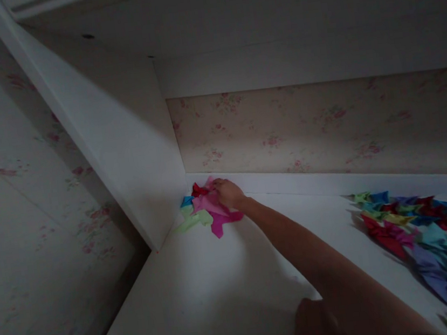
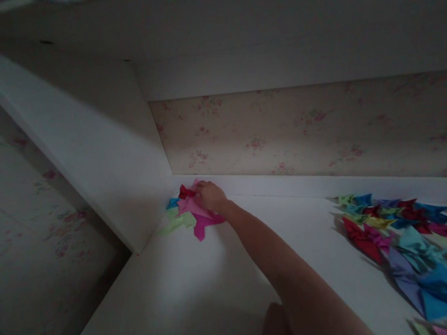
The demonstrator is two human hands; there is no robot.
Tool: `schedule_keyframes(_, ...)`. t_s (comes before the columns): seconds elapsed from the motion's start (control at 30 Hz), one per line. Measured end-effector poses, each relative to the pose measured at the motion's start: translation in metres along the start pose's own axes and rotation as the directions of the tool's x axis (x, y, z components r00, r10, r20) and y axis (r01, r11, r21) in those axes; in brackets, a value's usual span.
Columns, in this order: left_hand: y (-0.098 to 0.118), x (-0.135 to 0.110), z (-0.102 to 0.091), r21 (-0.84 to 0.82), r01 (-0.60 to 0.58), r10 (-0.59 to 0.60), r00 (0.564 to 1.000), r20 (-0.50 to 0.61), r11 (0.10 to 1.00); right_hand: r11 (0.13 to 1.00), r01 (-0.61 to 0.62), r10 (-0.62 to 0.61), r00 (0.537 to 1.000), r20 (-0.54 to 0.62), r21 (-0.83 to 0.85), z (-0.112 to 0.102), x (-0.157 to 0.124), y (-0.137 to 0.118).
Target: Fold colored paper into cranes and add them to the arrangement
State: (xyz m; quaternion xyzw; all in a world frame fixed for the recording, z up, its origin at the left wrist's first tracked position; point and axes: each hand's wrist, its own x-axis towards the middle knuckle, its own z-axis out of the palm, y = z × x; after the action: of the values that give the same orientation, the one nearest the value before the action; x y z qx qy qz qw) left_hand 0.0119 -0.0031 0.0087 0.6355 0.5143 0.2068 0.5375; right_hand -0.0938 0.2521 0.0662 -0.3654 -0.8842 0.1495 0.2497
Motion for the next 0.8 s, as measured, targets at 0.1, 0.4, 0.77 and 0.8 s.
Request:
schedule_keyframes(0.1, -0.002, 0.0, 0.002, 0.157, 0.081, -0.056, 0.986, -0.156, 0.984, 0.99, -0.026, 0.048, 0.987, -0.153, 0.139, -0.027, -0.023, 0.005)
schedule_keyframes(0.4, 0.004, -0.011, 0.0, -0.024, -0.061, 0.051, 0.953, -0.299, 0.998, 0.793, -0.178, 0.444, 0.824, -0.352, 0.583, -0.073, -0.18, 0.005)
schedule_keyframes(0.77, 0.005, -0.011, -0.002, -0.073, -0.171, 0.155, 0.97, -0.186, 0.983, 0.109, -0.004, 0.784, 0.615, -0.083, 0.994, -0.09, -0.358, -0.009)
schedule_keyframes(0.8, 0.005, -0.012, -0.001, -0.055, -0.172, 0.161, 0.974, -0.162, 0.984, 0.098, -0.001, 0.777, 0.625, -0.075, 0.995, -0.087, -0.363, -0.009)
